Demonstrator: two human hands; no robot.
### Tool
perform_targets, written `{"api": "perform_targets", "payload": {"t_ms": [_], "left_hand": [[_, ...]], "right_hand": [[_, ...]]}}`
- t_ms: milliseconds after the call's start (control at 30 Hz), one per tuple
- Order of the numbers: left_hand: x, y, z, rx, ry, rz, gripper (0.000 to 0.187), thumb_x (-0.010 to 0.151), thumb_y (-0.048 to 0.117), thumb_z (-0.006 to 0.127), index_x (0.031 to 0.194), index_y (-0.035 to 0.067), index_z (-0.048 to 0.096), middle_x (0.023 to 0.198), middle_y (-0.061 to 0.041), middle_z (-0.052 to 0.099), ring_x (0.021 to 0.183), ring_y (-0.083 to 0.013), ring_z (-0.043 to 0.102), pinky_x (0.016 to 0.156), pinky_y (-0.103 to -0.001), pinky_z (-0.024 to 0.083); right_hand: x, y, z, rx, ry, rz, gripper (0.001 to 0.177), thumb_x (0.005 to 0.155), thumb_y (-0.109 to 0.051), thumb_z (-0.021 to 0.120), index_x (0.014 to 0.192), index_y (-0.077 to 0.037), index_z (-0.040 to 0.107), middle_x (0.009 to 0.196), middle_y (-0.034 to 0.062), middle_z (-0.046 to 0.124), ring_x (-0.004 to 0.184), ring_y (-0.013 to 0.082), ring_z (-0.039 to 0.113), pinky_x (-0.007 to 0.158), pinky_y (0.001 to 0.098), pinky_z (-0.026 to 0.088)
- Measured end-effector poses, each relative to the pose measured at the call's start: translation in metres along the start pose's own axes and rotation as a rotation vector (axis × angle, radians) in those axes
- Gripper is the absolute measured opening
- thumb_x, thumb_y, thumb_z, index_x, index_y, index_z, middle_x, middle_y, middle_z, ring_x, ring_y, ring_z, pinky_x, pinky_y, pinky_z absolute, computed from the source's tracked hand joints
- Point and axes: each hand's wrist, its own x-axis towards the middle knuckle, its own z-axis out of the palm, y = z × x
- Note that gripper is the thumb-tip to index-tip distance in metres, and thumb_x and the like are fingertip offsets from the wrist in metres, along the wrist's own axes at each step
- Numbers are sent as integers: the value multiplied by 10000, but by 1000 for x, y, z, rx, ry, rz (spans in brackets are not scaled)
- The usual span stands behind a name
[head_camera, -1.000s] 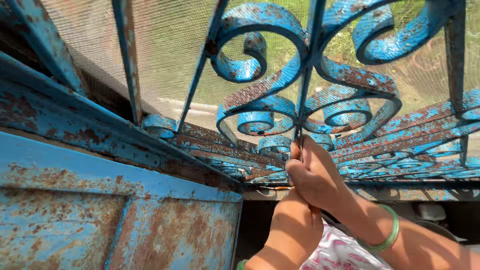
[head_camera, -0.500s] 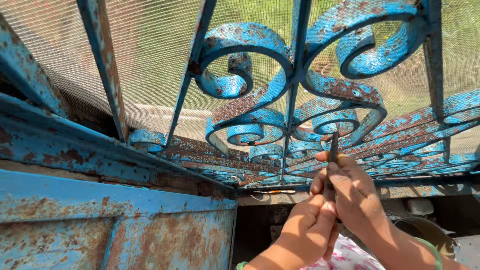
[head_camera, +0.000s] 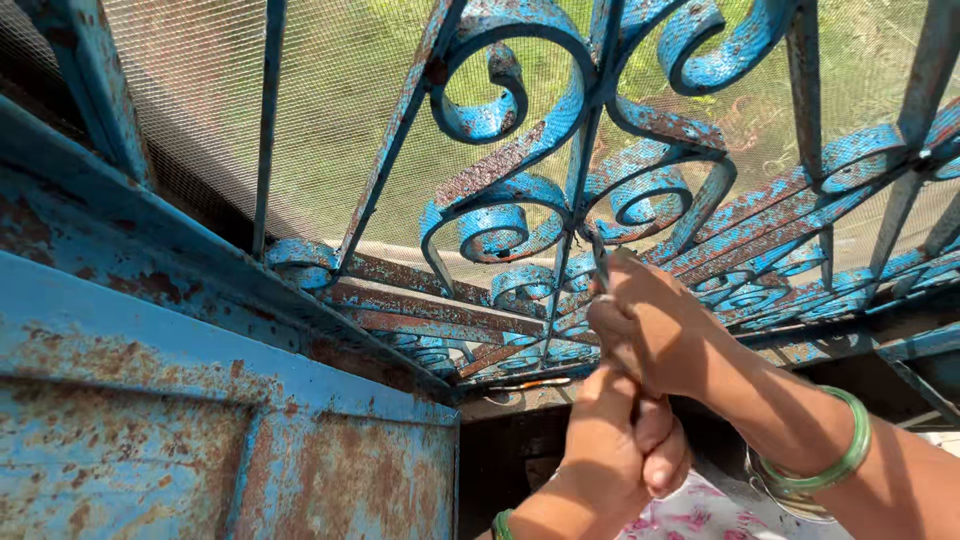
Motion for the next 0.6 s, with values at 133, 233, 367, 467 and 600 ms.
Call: {"api": "perform_targets", "payload": {"t_ms": [133,233,367,467,600], "left_hand": [[28,-4,17,-6,-17,-199,344,1158,354,392,868,171,418,605,21,341,421,-123,301,421,-308,254],[26,-8,20,-153,81,-191,285,1141,365,434,923,194,500,560,28,311,378,-106,284,375,-285,226],[22,-8,22,-268,299,-93,304,1074,376,477,837,185,478,481,15,282,291,-132,255,293,-303,179],[25,-47,31,-79,331,114,272,1030,392,403,880,180,481,510,-55,313,323,-215,272,333,-385,186],[55,-55,18,-310,158,-159,411,1100,528,408,899,171,443,544,-18,305,368,-184,298,337,-315,206]], "right_hand": [[-8,24,-10,53,-187,719,174,882,-196,609,869,-29,659,922,206,635,871,397,644,727,493,525],[-4,41,-4,-163,-247,178,138,756,-186,638,847,-108,706,910,196,631,889,387,622,691,500,525],[3,29,-6,175,-244,267,181,821,-274,677,806,-95,651,892,144,640,899,339,636,726,462,522],[-4,30,-21,450,-159,386,189,871,-227,642,944,-56,607,892,162,657,867,344,671,723,464,535],[-16,46,-30,334,-86,415,259,832,-256,664,962,-43,597,841,184,643,836,396,649,723,486,513]]}}
